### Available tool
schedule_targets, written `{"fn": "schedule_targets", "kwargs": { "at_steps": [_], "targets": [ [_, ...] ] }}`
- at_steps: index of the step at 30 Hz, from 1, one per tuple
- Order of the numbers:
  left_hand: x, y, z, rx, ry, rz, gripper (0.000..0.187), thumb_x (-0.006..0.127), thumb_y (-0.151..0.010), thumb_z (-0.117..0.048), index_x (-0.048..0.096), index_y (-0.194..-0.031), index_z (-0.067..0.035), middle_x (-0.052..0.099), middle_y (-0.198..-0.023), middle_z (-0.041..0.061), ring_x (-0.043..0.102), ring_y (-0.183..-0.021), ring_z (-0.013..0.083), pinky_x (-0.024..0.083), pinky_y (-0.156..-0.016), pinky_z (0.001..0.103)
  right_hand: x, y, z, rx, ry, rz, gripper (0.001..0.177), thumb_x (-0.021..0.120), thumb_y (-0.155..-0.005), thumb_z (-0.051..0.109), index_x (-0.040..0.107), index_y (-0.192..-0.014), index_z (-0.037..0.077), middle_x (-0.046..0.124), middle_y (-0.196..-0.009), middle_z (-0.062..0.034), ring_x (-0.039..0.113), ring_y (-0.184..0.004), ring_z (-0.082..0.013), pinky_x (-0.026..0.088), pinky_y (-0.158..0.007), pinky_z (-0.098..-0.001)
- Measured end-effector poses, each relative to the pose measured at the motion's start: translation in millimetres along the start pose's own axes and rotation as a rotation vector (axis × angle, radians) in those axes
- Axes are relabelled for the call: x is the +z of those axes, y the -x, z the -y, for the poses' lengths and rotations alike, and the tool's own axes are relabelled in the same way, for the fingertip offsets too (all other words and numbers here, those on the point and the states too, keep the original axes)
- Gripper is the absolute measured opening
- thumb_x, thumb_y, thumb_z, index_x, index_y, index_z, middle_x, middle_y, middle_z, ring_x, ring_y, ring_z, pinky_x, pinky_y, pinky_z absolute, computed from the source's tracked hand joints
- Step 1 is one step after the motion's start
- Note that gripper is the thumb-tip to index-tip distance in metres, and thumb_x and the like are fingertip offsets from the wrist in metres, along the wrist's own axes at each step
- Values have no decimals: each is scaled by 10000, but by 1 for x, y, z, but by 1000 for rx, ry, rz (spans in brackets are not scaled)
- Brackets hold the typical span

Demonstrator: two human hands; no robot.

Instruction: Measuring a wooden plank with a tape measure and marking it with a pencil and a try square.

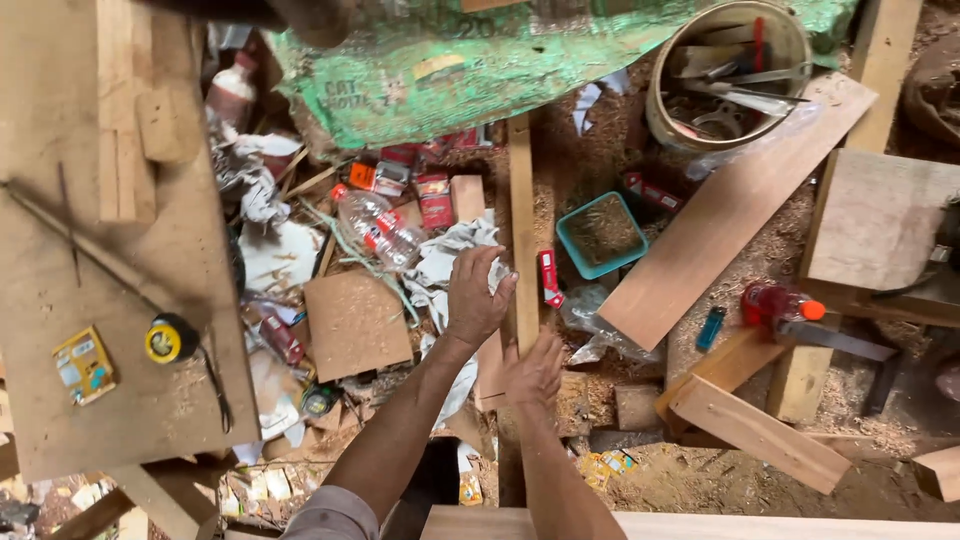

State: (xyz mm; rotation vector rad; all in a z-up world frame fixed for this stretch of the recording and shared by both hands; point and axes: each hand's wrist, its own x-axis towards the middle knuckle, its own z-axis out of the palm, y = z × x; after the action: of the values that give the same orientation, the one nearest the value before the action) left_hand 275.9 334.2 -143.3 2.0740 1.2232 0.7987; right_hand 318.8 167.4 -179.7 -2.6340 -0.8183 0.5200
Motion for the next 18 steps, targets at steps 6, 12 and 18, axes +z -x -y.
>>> {"fn": "schedule_targets", "kwargs": {
  "at_steps": [6, 12, 18],
  "targets": [
    [43, -20, 3, -26, -145, 78, 498, 716, -903, -477, 625, -1291, -177, 589, -1206, 77, 578, -1213, 315, 432, -1056, 467, -7, -4, 3, 34, 9, 113, 570, 714, -899, 336, 468, -1391, 186, 531, -1101, -59, 593, -1032, -272, 589, -808, -450],
    [27, -19, 11, -179, -563, 227, 885, 872, -697, -537, 538, -1417, -148, 476, -1470, 202, 385, -1399, 473, 257, -1108, 658, -30, -5, 16, 54, -17, 204, 630, 716, -884, 289, 442, -1428, 131, 565, -1220, -184, 584, -1150, -401, 546, -916, -532],
    [-11, -7, 30, -299, -542, 308, 1035, 875, -662, -601, 434, -1520, -229, 329, -1560, 191, 357, -1424, 447, 331, -1098, 612, 5, -2, -9, 0, -3, 73, 579, 740, -882, 333, 490, -1377, 170, 525, -1101, -101, 578, -1048, -330, 557, -843, -493]
  ]
}}
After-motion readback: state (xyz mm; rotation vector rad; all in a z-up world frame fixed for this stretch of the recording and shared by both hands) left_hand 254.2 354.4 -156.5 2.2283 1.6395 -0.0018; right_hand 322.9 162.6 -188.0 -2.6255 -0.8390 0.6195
